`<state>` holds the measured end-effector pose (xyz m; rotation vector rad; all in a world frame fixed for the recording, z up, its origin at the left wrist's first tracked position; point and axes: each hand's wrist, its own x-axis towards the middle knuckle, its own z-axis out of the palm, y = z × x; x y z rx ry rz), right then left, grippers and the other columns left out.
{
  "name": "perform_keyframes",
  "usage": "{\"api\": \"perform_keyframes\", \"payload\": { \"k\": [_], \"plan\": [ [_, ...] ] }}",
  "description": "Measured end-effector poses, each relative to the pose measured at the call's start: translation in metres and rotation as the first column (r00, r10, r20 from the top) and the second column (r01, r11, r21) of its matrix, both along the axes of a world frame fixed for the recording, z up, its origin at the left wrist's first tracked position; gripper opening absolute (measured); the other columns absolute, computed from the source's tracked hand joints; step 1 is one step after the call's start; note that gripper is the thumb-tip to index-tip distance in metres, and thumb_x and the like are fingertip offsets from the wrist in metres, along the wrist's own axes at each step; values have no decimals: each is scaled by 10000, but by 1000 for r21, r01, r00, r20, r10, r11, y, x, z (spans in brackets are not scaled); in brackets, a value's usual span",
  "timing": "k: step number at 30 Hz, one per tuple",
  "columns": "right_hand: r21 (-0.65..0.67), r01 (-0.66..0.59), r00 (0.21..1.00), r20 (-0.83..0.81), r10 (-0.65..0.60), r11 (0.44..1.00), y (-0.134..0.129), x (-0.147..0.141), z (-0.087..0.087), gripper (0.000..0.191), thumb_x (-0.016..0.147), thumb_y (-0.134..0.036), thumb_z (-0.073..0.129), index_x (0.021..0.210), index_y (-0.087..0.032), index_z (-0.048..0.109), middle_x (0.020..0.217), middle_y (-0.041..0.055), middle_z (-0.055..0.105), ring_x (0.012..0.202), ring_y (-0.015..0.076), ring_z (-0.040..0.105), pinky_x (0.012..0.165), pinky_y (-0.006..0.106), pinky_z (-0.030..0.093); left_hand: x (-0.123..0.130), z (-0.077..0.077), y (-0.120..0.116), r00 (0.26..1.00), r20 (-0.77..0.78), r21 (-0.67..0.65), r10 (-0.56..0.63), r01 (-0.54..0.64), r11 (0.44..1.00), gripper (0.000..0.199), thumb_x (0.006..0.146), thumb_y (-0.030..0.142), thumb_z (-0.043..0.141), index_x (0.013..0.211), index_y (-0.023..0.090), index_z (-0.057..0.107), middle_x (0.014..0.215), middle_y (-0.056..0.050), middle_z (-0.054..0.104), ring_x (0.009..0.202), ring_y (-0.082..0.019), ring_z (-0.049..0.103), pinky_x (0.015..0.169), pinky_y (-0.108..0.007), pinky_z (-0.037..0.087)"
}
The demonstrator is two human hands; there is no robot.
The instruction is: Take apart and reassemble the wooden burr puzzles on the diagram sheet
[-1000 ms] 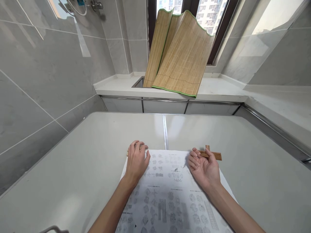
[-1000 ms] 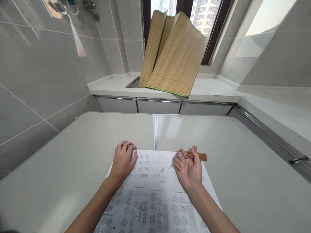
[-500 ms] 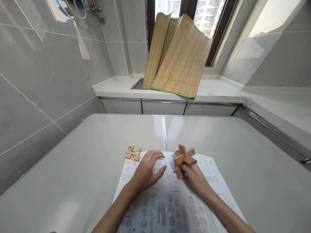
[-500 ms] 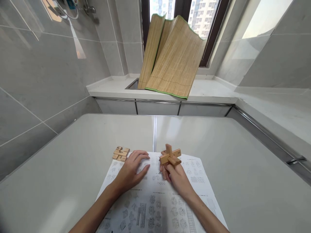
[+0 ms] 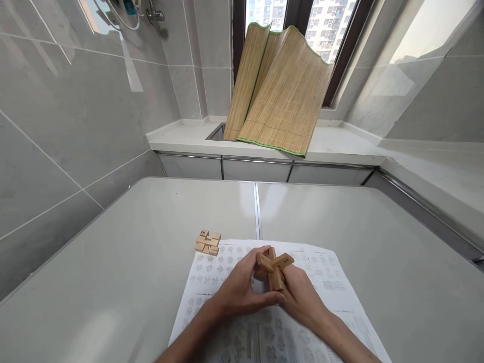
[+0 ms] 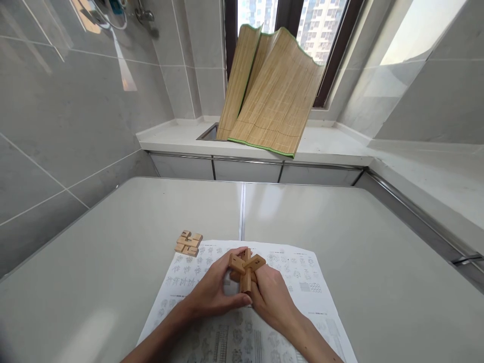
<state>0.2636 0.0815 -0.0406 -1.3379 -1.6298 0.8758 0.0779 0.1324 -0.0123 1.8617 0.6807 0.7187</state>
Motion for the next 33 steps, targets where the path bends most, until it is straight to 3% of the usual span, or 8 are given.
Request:
{"api": "perform_keyframes", "payload": {
  "k": [4,7,10,13,16,22,33],
  "plan": [
    [-33,-41,994,-104,37,999,2,1,6,202,914,-228,634,1106,-283,665,1076,69,711,958,293,657,831,385,517,0,4,1,992,7,27,122,-123,992,800,708,371,909,1407,248,539,1372,-116,633,1261,-326,611,1095,-461,502],
    [-13,4,987,-160,-6,1000,5,5,11,274,956,-340,653,1227,-305,634,1149,67,687,1054,291,622,948,402,483,-1,3,2,977,6,-49,213,-213,976,769,725,349,885,1406,247,543,1372,-112,638,1273,-328,607,1091,-462,506],
    [-65,32,971,-233,-46,997,7,8,15,302,1006,-436,612,1281,-312,624,1165,57,686,1077,268,614,984,388,457,-4,-1,5,972,44,-147,230,-222,964,719,763,345,854,1403,241,545,1368,-110,654,1283,-328,612,1101,-462,493],
    [-174,-79,934,-356,12,982,9,8,17,318,1011,-511,609,1223,-278,651,1000,41,712,918,229,642,875,354,479,-6,-4,8,970,102,-220,220,-194,956,690,787,326,831,1404,241,533,1387,-105,653,1305,-324,606,1127,-459,467],
    [-269,-229,833,-551,46,936,9,7,18,347,979,-550,660,1144,-246,650,773,-3,678,676,170,581,699,307,455,-8,-5,10,972,140,-276,188,-144,950,710,786,327,835,1413,235,516,1404,-111,646,1321,-324,598,1134,-450,462],
    [-281,-359,578,-816,-24,890,8,8,14,277,929,-445,777,999,-209,650,731,-3,652,650,138,563,646,270,427,-8,-5,10,981,124,-272,146,-108,956,793,724,302,881,1417,243,501,1391,-121,648,1306,-328,600,1122,-475,458],
    [-290,-328,581,-812,-50,899,7,10,12,286,899,-428,813,983,-223,632,719,-12,660,631,137,564,635,264,430,-9,-8,11,985,127,-289,119,-78,954,870,686,321,930,1428,264,481,1381,-118,642,1292,-327,603,1077,-447,480]
  ]
}}
